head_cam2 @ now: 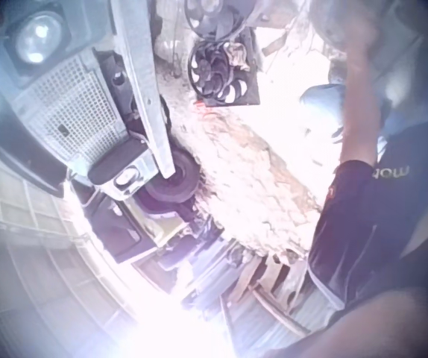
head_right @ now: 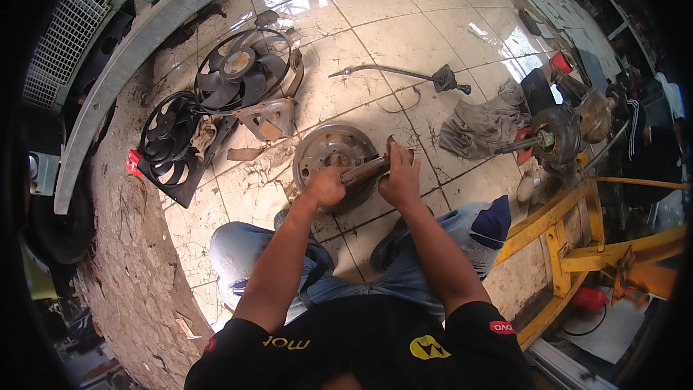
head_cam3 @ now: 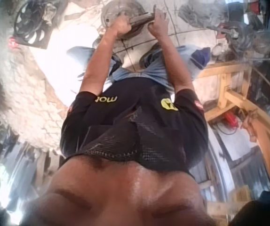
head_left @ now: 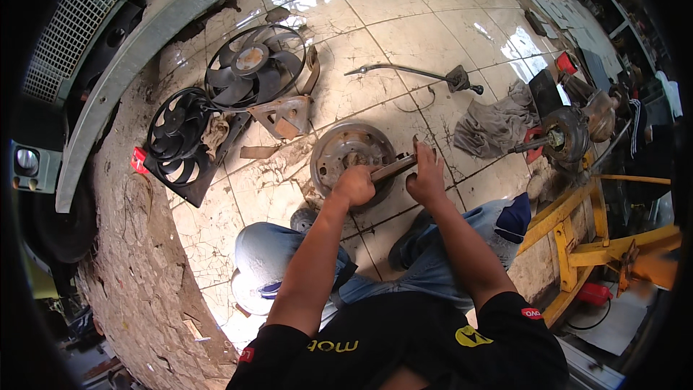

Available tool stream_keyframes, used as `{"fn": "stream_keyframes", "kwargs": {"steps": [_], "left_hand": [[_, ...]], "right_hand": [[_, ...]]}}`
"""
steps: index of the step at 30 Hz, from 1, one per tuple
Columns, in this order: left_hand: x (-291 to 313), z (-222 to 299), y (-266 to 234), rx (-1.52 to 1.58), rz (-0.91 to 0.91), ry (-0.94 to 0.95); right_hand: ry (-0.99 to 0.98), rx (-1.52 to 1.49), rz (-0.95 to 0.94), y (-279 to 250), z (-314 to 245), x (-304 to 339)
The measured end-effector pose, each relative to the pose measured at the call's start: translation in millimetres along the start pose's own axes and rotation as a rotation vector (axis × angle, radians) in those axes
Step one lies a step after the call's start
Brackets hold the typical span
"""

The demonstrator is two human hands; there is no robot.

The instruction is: The person sits on the floor and uses a sanding block to scrub the surface of a brake drum. They rotate the drum periodically to clean different sections.

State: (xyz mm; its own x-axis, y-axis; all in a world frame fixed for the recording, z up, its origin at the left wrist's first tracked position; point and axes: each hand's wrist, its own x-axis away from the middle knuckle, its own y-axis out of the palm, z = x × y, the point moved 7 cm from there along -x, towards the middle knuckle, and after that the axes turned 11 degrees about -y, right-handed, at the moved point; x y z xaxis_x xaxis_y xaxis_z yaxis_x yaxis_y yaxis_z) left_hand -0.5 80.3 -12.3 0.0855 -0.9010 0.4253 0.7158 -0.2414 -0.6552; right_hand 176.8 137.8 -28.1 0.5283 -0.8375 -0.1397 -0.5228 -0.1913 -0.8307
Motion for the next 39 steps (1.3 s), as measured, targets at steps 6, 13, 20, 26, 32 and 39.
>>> {"fn": "stream_keyframes", "kwargs": {"steps": [6, 13, 20, 26, 32, 39], "left_hand": [[-6, -12, 9, 0.032, -0.038, -0.033], [4, 5, 6, 0.024, -0.055, -0.058], [-1, -4, 0, -0.035, -0.042, -0.085], [3, 4, 0, 0.004, 0.011, -0.061], [-8, -7, 3, -0.055, -0.054, -0.065], [3, -1, -1, -0.009, -0.030, -0.089]], "right_hand": [[-0.191, -0.054, -0.005, -6, -58, 14], [0.030, 0.009, 0.009, -1, -3, 8], [-0.258, -0.058, -0.038, -6, -51, 9], [-0.214, -0.060, -0.018, -12, -42, 4], [-0.266, -0.124, -0.041, -11, -44, 3], [-0.327, -0.079, -0.039, -13, -53, 7]]}}
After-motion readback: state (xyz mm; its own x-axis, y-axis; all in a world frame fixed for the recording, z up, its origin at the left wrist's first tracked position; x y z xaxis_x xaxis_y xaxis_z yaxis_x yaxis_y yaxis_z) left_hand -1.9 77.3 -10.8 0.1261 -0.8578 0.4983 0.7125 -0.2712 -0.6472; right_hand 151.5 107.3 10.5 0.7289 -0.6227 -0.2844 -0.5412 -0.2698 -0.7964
